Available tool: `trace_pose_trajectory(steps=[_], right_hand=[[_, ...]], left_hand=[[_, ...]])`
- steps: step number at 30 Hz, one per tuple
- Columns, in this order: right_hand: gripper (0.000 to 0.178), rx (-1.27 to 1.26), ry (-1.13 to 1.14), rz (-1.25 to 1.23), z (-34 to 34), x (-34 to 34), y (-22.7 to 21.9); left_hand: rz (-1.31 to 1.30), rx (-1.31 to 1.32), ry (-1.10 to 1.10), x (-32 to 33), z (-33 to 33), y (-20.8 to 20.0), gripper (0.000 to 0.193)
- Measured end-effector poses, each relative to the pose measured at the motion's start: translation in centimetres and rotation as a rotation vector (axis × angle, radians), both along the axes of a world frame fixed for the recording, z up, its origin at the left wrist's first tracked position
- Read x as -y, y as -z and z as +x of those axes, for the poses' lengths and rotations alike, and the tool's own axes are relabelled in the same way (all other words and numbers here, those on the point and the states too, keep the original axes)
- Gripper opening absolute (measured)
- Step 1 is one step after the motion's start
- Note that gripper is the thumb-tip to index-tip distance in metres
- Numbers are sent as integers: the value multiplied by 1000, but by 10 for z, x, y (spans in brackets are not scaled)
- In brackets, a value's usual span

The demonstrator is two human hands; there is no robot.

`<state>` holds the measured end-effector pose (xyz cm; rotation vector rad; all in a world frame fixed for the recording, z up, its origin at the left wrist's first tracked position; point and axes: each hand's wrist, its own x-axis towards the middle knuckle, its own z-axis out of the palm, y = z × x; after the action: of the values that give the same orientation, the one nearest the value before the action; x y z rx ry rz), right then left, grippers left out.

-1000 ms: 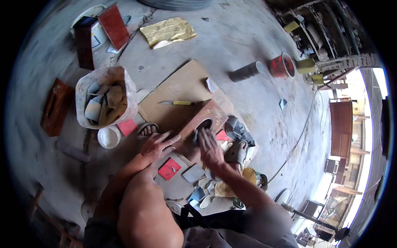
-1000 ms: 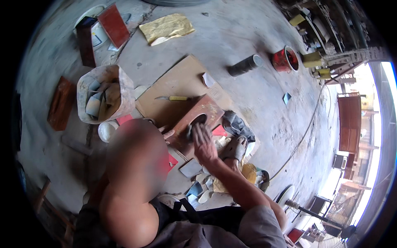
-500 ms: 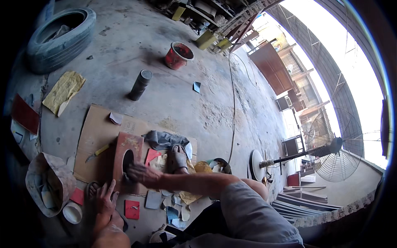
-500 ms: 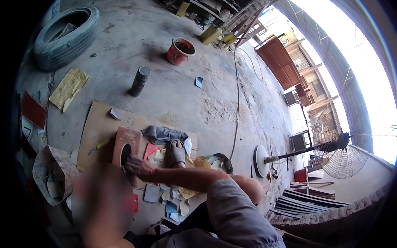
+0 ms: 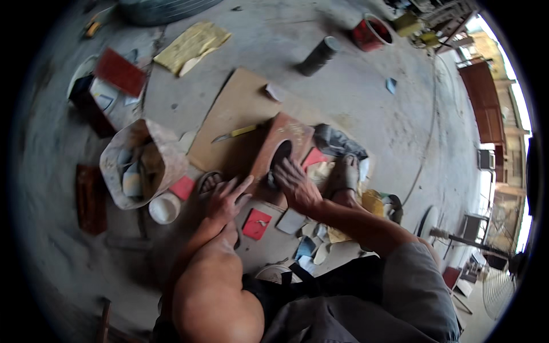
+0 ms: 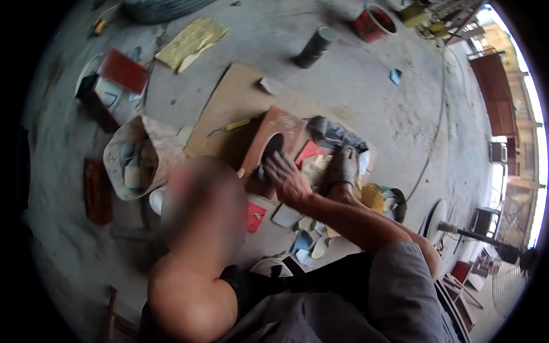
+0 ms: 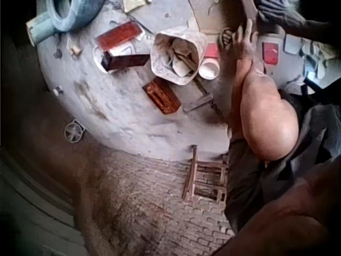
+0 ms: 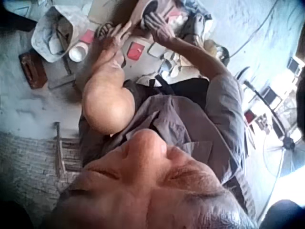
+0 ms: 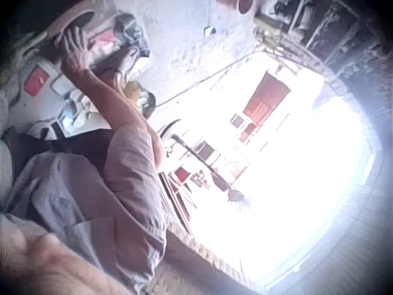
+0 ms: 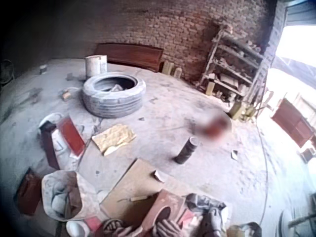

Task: The person sits on the floor and sands a rectangular wooden object with a central oval cutout using a sanding block. They repeatedly rub the block over the top surface and edges, occasionally repositioning the object to access different areas.

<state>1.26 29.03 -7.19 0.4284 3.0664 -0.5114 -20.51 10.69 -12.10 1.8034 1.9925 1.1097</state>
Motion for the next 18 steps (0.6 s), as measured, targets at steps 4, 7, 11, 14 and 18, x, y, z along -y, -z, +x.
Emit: trace_pose_trajectory(steps=[4, 7, 11, 14, 18], right_hand=[[48, 92, -110, 266, -17, -55, 2], [42, -29, -25, 176, -48, -84, -27], [30, -158, 265, 60, -38, -118, -58], [24, -47, 193, -83, -42, -128, -63], [33, 31, -42, -81, -54, -133, -48]], left_hand=[[-115, -54, -3, 8, -15, 0, 62], [-200, -96, -80, 22, -15, -7, 60], [-321, -15, -106, 2, -4, -81, 58], [-443, -8, -162, 4, -2, -115, 58], [-162, -43, -124, 14, 1, -12, 57]])
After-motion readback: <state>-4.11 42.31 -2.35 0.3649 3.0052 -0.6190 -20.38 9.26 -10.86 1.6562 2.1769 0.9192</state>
